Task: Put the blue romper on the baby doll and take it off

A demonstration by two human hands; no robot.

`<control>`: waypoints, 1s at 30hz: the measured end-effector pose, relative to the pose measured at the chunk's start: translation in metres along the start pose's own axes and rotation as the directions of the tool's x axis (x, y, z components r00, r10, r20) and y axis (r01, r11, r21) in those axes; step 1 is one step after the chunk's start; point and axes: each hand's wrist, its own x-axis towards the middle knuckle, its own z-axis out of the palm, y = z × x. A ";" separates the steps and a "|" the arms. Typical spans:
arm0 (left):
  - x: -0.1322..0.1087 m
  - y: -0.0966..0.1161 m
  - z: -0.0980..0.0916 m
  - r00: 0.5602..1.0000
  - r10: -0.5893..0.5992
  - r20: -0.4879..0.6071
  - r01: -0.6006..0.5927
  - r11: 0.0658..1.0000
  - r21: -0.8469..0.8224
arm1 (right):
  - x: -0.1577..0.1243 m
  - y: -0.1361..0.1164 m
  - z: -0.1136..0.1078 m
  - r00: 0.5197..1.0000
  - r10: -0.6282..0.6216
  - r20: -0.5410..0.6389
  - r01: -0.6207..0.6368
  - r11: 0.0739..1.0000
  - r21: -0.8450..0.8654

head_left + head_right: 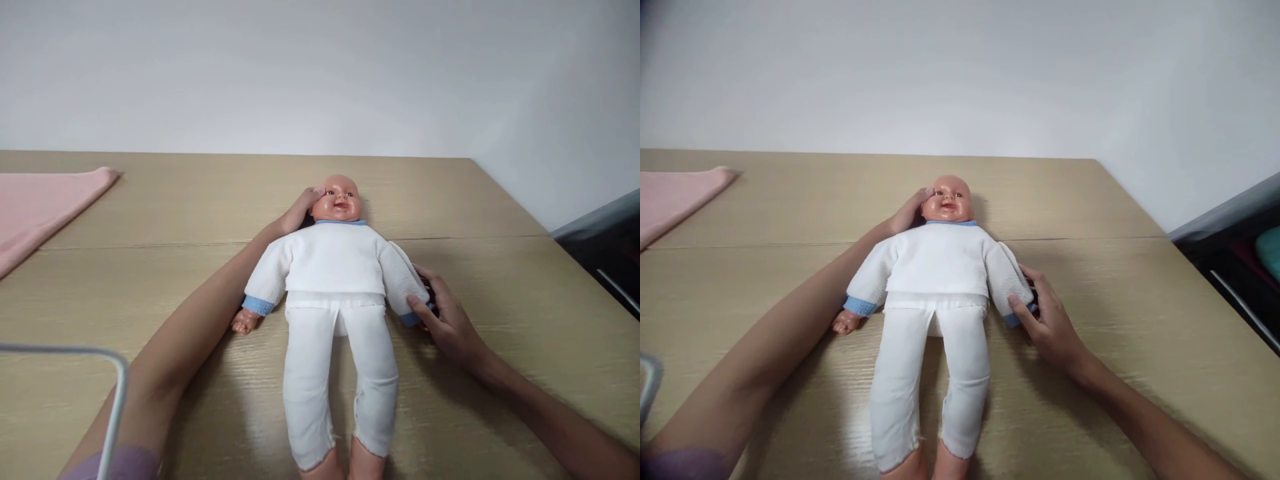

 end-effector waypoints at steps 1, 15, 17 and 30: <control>-0.001 0.001 0.000 1.000 -0.008 0.013 0.008 1.000 0.018 | 0.000 0.000 0.000 1.000 0.001 0.000 -0.001 1.000 -0.006; -0.009 0.004 -0.012 0.994 -0.083 0.069 0.079 0.995 0.059 | 0.002 -0.001 0.000 1.000 0.019 -0.004 -0.019 1.000 -0.015; -0.009 0.002 -0.027 0.998 -0.053 0.017 0.052 0.996 0.079 | 0.001 -0.001 0.000 1.000 0.017 -0.014 -0.017 1.000 0.005; -0.048 0.003 -0.076 0.908 0.246 -0.340 -0.118 0.928 0.354 | 0.002 -0.001 -0.005 0.850 -0.336 -0.405 0.384 0.923 0.040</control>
